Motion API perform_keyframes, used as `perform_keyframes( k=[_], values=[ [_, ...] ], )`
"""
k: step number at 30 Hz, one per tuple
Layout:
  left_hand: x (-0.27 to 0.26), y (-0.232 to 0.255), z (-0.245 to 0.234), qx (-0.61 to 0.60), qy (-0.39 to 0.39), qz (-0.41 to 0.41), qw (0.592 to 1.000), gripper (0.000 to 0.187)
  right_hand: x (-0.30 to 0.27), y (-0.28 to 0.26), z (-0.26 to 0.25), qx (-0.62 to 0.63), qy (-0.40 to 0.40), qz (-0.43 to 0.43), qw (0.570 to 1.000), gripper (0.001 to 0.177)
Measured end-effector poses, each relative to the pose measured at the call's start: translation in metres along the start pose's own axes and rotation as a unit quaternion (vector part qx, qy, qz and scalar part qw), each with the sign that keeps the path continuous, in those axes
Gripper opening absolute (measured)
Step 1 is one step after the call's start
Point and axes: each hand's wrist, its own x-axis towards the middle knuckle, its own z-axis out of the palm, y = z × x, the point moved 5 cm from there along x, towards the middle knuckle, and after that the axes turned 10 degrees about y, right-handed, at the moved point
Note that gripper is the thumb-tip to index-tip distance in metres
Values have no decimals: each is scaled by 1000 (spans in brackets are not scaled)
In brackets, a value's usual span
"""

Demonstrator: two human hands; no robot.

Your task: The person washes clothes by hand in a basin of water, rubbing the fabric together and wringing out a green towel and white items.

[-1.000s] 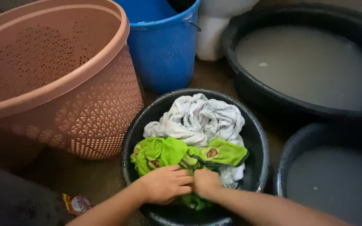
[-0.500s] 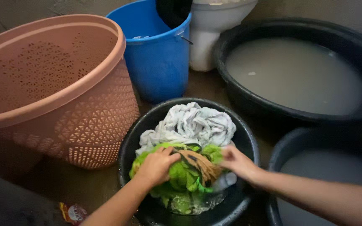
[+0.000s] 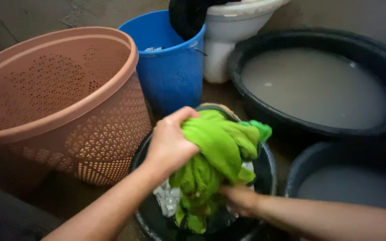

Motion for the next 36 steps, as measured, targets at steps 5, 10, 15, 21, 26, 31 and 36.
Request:
perform_keyframes(
  k=[5,10,15,21,26,31,36],
  values=[
    [5,-82,-4,-194,-75,-142,968,26,-34,-74,-33,45,72,-119,989,76],
    [-59,-171,11,-171,-204,-408,873,32,-80,-132,-31,-120,16,-266,956,63],
    [-121,-255,49,-77,-302,-349,884,43,-64,-120,-20,-243,-7,-335,910,73],
    [-127,-272,34,439,-258,-90,856,86,-44,-91,7,-643,-51,-279,712,70],
    [-138,-240,55,313,-446,-151,825,148,-15,6,19,-640,-114,-373,661,102],
    [-156,-249,106,450,-361,-131,807,138,42,62,23,-722,-59,-515,458,56],
    [-152,-279,123,507,-104,37,855,109,66,54,29,-740,-112,-486,452,51]
  ],
)
